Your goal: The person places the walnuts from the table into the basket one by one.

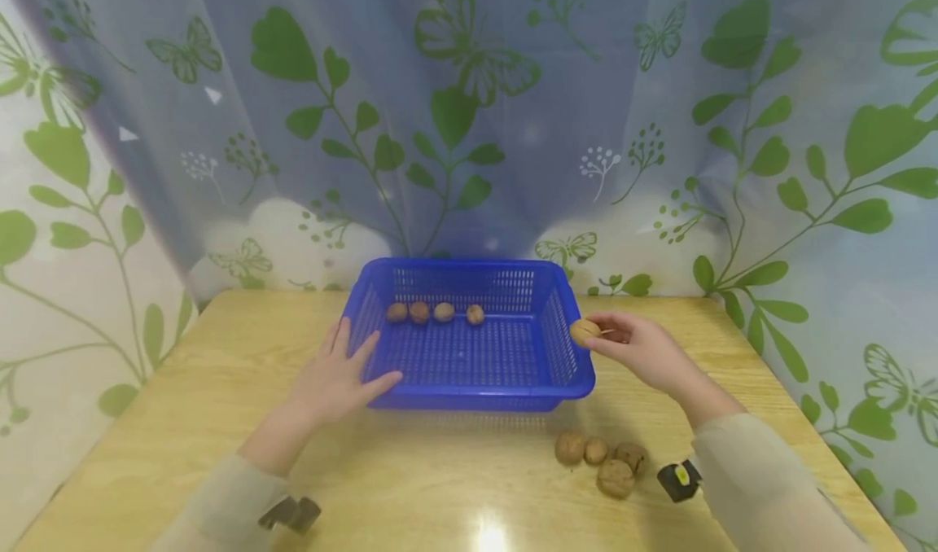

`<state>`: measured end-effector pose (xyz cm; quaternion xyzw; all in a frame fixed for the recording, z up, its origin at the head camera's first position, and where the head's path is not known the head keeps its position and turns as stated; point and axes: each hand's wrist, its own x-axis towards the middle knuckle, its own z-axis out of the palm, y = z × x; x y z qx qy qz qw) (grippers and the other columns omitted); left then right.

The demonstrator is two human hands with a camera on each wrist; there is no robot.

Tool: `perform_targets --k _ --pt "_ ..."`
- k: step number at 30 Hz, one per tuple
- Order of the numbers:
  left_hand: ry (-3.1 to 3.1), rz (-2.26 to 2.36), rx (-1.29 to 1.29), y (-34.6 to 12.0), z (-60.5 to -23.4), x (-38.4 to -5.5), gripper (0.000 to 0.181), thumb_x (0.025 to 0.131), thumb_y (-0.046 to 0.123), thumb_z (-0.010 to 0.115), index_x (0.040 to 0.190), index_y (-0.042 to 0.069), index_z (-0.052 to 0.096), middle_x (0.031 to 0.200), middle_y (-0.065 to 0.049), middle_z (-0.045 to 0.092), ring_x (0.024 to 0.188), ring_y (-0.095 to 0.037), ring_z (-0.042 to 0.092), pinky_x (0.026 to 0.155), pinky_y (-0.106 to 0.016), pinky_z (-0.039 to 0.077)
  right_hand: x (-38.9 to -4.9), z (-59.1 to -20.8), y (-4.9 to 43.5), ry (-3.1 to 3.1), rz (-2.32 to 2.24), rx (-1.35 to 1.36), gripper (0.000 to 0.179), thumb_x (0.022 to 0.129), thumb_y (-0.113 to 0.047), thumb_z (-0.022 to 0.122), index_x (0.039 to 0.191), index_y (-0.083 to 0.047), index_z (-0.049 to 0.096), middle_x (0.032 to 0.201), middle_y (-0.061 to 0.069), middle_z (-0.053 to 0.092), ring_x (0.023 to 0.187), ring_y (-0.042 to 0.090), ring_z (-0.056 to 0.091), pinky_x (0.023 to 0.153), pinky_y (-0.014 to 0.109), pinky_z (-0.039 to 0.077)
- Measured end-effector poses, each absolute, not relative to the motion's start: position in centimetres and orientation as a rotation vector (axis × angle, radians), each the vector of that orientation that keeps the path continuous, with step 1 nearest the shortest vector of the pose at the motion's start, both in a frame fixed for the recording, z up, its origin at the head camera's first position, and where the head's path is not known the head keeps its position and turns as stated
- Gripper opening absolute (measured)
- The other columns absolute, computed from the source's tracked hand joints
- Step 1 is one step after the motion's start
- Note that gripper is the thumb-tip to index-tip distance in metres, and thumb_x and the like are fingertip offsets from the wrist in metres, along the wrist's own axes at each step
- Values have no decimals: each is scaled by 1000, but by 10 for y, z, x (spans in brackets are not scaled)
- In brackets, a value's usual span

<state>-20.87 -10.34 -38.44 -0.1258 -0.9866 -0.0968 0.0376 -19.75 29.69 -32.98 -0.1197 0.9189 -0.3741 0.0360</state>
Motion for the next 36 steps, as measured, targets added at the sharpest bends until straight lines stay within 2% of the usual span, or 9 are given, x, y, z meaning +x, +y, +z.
perform_targets --k 5,14,24,36 --pt "-3035 -286 -389 -104 -384 -210 89 67 78 17 135 19 25 138 -23 2 124 -36 1 84 -55 28 -209 -329 291 2818 -1159 -423 49 80 -43 52 122 -18 45 121 4 45 110 26 41 85 46 35" --pt "-3033 -285 -382 -105 -384 -210 89 67 78 17 135 20 25 138 -23 1 124 -36 -1 85 -56 27 -237 -319 280 2708 -1260 -398 57 78 -42 55 122 -8 42 123 13 42 113 29 37 89 48 30" --pt "-3042 -325 -393 -104 -384 -210 89 68 77 20 135 19 25 138 -23 0 124 -36 -2 85 -57 26 -262 -307 263 2697 -1210 -467 55 78 -42 55 120 -9 45 118 11 47 107 26 43 86 45 34" --pt "-3030 -288 -396 -105 -386 -212 90 67 78 17 135 20 26 138 -22 1 124 -36 1 79 -56 33 -298 -296 240 2668 -1243 -408 56 74 -44 59 120 -16 46 118 3 47 108 20 42 87 40 34"
